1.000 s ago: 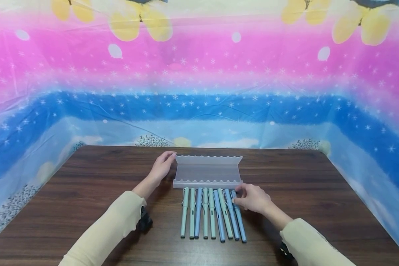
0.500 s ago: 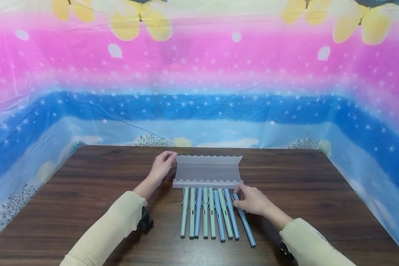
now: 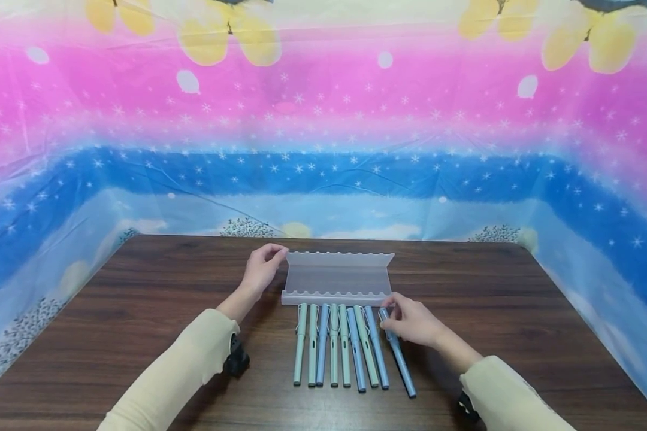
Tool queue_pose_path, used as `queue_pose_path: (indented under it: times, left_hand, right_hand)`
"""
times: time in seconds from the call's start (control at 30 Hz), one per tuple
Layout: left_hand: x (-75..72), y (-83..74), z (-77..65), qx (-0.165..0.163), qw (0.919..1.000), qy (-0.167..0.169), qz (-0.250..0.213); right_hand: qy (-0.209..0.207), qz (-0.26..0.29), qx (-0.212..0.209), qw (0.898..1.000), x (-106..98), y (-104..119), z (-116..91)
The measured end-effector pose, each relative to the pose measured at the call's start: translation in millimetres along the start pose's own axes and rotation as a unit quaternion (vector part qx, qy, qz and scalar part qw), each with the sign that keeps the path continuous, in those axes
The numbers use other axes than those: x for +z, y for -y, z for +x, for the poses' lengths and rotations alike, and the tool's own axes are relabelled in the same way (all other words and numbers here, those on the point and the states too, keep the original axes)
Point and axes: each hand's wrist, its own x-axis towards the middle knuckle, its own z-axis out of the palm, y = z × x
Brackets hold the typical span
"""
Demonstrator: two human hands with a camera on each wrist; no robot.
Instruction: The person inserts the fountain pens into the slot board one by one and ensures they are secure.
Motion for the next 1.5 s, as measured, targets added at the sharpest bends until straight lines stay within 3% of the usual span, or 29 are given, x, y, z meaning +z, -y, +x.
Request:
queue_pose_path:
  times: [0.23, 0.47, 0.83, 1.3, 1.5]
  left_hand:
    - [-0.2, -1.7, -1.1, 0.003, 1.0, -0.001, -0.002]
    - [0.2, -1.8, -1.2, -0.001, 1.0, 0.0, 0.002]
    - [-0.6, -2.2, -0.9, -0.001, 1.0, 0.003, 0.002]
    - [-0.5, -2.8, 0.0, -0.005, 1.0, 0.001, 0.003]
    - [-0.1, -1.6, -0.2, 0.001, 1.0, -0.002, 0.008]
  right_hand:
    - [0.007, 0.098, -0.013, 0.995, -7.6, -3.5, 0.6]
    - [-0.012, 0.117, -0.026, 0.993, -18.5, -3.0, 2.8]
    - [-0.075, 0.12, -0.039, 0.989, -31.0, -1.6, 6.1]
    - [-0.104, 0.086, -0.063, 0.989, -53.7, 2.1, 18.5]
    - [-0.125, 0.067, -0.048, 0.989, -61.1, 5.7, 25.9]
